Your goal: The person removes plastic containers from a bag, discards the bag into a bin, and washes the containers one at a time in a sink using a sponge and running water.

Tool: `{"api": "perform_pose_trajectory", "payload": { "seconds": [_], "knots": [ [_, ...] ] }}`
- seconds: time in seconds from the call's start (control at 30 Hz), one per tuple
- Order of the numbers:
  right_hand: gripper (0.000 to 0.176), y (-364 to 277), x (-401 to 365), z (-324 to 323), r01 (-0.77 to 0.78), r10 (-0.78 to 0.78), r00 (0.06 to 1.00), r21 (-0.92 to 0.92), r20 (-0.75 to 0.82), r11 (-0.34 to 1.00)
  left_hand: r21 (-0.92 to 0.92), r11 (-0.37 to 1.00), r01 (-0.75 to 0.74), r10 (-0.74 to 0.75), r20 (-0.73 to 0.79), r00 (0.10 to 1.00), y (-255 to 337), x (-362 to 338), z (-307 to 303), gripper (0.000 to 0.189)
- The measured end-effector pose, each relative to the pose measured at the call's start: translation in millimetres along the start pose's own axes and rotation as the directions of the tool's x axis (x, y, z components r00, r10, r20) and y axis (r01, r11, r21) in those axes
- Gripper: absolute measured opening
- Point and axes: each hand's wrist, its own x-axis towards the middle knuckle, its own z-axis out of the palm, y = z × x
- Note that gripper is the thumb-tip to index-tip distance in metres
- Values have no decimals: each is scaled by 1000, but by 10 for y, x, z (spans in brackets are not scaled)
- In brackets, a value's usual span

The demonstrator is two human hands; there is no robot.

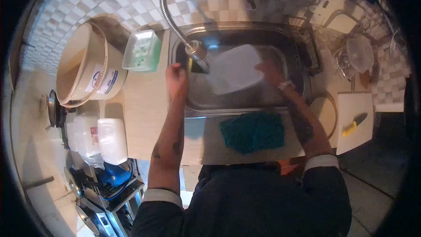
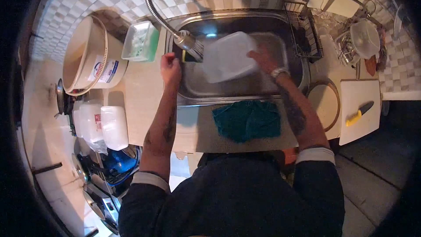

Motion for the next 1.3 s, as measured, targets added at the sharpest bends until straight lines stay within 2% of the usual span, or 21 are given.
{"api": "perform_pose_trajectory", "payload": {
  "seconds": [0.07,0.1,0.13,0.2,0.23,0.27,0.37,0.47,0.57,0.63,0.67,0.73,0.8,0.87,0.9,1.0,1.03,1.07,1.1,1.2,1.3],
  "knots": [
    [90,-309,-146,-420,-158,119,976,-214,-181,964,-91,991,95,-72,225,972,-113,121,184,26],
    [96,-514,-251,-574,-298,200,921,-272,-336,915,-160,946,281,-225,297,928,-288,196,292,32],
    [101,-755,-351,-689,-311,181,919,-362,-351,879,-214,862,460,-358,386,850,-537,261,455,39],
    [111,-1219,-554,-725,-341,150,918,-536,-368,772,92,940,329,-334,451,827,-818,158,777,49],
    [113,-1293,-621,-689,-368,199,919,-552,-341,748,410,911,-49,-167,473,865,-864,85,959,53],
    [115,-1345,-680,-640,-393,250,915,-564,-315,726,640,652,-408,-9,544,839,-877,16,1103,57],
    [119,-1345,-816,-479,-416,287,907,-554,-307,721,726,484,-488,-204,636,744,-402,-324,1033,49],
    [120,-1327,-817,-384,-450,302,890,-542,-342,710,665,412,-623,-158,725,670,-730,-319,1044,67],
    [116,-1183,-705,-306,-428,193,891,-616,-411,662,658,671,-343,-153,575,804,-744,-306,1027,57],
    [113,-1045,-611,-227,-396,94,890,-653,-446,646,410,908,87,-291,468,834,-680,-294,1144,53],
    [111,-979,-550,-203,-377,55,888,-656,-456,653,229,927,296,-369,430,824,-620,-304,1227,51],
    [109,-993,-440,-191,-353,23,888,-650,-459,673,-71,914,400,-329,449,831,-382,-515,1487,45],
    [106,-1080,-365,-196,-342,46,899,-633,-435,695,-393,741,544,-310,519,797,99,-793,1720,39],
    [104,-1024,-316,-165,-372,85,895,-627,-439,685,-552,535,639,-290,590,753,172,-916,1981,32],
    [103,-967,-286,-171,-386,101,892,-626,-441,678,-616,415,670,-266,622,736,174,-923,2062,28],
    [99,-808,-259,-275,-381,113,893,-597,-437,706,-250,802,543,-144,801,582,-14,-811,2051,28],
    [99,-773,-246,-248,-378,94,892,-616,-442,691,-52,948,314,-153,791,593,-64,-770,2051,29],
    [99,-802,-237,-213,-374,75,892,-635,-446,675,158,986,53,-158,780,606,84,-689,1954,30],
    [99,-851,-221,-201,-366,51,893,-657,-446,659,356,911,-206,-159,766,623,156,-628,1902,31],
    [97,-1022,-171,-235,-412,163,895,-632,-415,656,163,986,19,-84,398,913,43,-534,2090,35],
    [95,-933,-181,-153,-454,115,851,-610,-512,649,-29,974,226,-200,366,909,94,-421,2300,34]
  ]
}}
